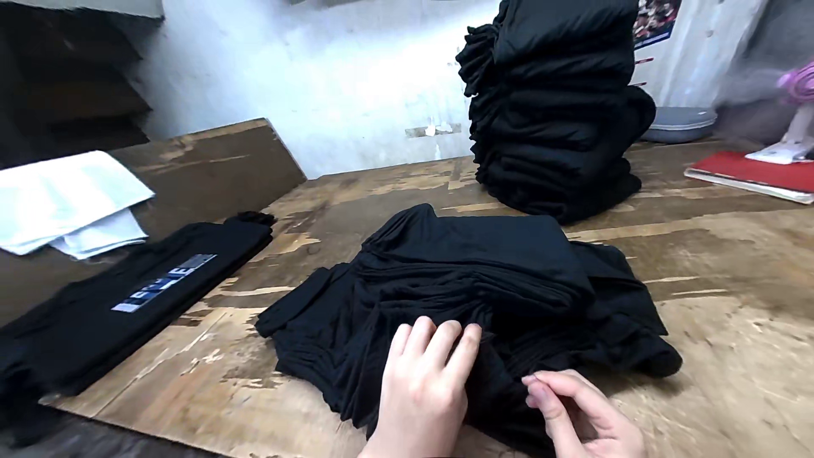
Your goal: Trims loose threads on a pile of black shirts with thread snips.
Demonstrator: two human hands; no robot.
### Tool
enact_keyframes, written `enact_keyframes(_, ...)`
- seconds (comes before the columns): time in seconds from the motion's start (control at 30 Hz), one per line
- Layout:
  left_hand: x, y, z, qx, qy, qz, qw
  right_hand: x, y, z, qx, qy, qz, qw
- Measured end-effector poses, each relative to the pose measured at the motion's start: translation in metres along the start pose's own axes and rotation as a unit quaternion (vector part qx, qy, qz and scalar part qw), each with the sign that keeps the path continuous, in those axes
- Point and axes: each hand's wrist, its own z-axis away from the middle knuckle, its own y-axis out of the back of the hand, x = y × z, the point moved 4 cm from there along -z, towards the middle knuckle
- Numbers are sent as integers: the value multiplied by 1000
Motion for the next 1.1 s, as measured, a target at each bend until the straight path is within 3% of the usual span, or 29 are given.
enact_keyframes(0.2,8,30,14,-98,50,89,990,1,2,-4,11,-63,-39,997)
enact_keyframes(0.33,12,23,23,-76,53,67,993,4,-3,-4,-28,-43,-68,996)
enact_keyframes(0.5,7,25,33,-89,88,113,986,8,18,-7,-227,72,42,970)
enact_keyframes(0.67,-1,12,55,-96,92,154,979,3,24,0,-397,60,270,875)
enact_keyframes(0.7,-3,13,55,-93,92,175,976,1,21,1,-377,58,296,876)
enact_keyframes(0.8,-7,19,48,-82,104,225,965,-13,4,1,-175,80,296,936)
enact_keyframes(0.87,-10,21,39,-84,103,244,961,-18,-14,-3,-86,106,254,958)
enact_keyframes(0.93,-14,23,29,-73,115,257,957,-9,-36,-13,-56,110,120,985)
enact_keyframes(1.0,-25,18,21,-59,150,269,950,5,-54,-29,-52,39,-74,995)
enact_keyframes(1.1,-46,2,11,-50,236,321,916,12,-67,-41,-62,8,-155,986)
